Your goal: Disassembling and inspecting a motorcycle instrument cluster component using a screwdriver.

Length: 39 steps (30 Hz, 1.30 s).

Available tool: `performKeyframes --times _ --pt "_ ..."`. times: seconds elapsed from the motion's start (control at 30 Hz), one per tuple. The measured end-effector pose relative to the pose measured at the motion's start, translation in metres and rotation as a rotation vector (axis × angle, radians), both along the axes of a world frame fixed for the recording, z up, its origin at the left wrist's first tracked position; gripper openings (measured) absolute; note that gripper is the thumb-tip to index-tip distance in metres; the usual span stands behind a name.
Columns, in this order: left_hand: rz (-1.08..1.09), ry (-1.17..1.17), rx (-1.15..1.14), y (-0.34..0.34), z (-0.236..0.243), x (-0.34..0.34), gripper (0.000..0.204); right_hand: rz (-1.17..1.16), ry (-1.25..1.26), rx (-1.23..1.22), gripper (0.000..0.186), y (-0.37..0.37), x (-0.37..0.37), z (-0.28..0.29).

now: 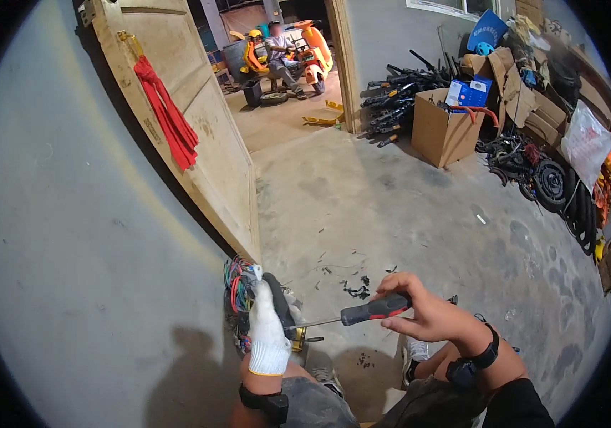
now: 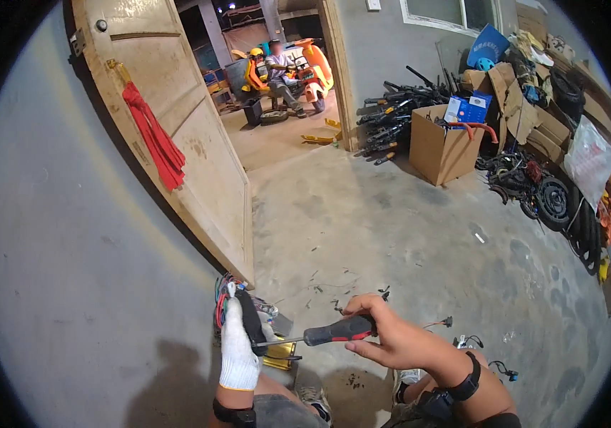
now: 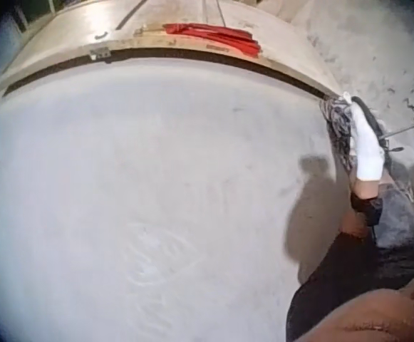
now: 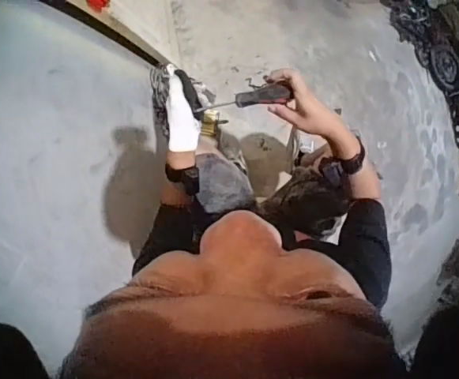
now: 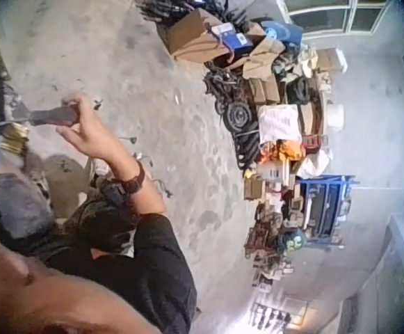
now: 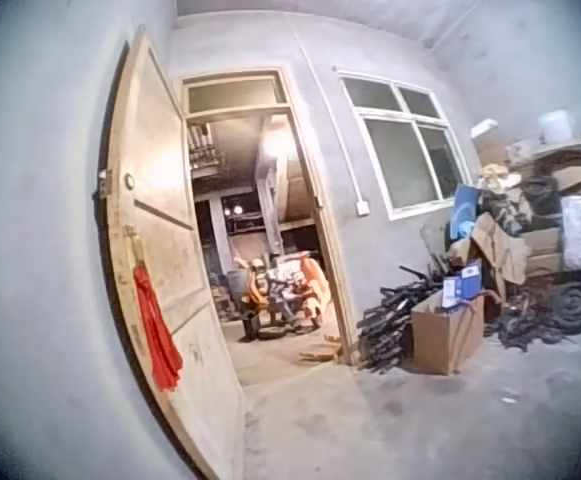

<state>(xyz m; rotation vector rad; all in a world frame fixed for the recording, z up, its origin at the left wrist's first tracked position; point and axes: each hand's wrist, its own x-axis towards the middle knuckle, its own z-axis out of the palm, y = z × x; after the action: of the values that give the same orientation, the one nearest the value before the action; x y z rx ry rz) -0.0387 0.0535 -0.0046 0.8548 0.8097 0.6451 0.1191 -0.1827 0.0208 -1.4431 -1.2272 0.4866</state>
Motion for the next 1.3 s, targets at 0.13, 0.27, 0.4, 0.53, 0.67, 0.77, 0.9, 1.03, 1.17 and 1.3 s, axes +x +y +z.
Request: performKeyframes --times 0.13,0.27,0.4,0.53,0.67,0.77,0.9,1.03,1.17,1.3 --pt "-0.021 0.050 0.004 -0.005 0.001 -0.006 0.044 0.020 -0.120 -0.133 0.043 -0.005 0.003 0.021" --pt "-0.009 0.015 0.057 -0.015 0.010 -0.003 0.047 -0.044 -0.084 -0.296 0.041 -0.011 0.003 0.029" --pt "0.019 0.002 0.169 -0.019 0.014 -0.001 0.047 -0.099 0.157 -0.521 0.043 -0.009 0.000 0.038" --pt "0.061 -0.011 0.184 -0.003 0.001 -0.004 0.047 -0.026 0.133 -0.312 0.047 -0.003 -0.004 0.019" --pt "0.043 -0.022 0.050 -0.003 -0.002 0.001 0.048 0.069 0.091 -0.025 0.056 -0.003 0.001 0.012" --pt "-0.019 0.052 0.024 -0.002 -0.001 -0.001 0.046 0.054 -0.052 -0.085 0.046 -0.002 0.003 0.023" --pt "0.016 0.011 0.105 -0.008 0.006 -0.005 0.044 0.000 -0.077 -0.246 0.038 -0.005 0.002 0.034" --pt "0.067 0.010 0.185 -0.020 0.011 0.000 0.047 -0.033 0.253 -0.491 0.039 -0.008 0.001 0.034" --pt "0.027 0.022 0.212 -0.013 0.003 0.000 0.047 -0.043 0.275 -0.319 0.047 -0.001 0.003 0.027" --pt "0.035 0.002 -0.018 0.008 -0.004 0.003 0.048 0.062 0.165 -0.055 0.057 0.004 0.002 0.003"
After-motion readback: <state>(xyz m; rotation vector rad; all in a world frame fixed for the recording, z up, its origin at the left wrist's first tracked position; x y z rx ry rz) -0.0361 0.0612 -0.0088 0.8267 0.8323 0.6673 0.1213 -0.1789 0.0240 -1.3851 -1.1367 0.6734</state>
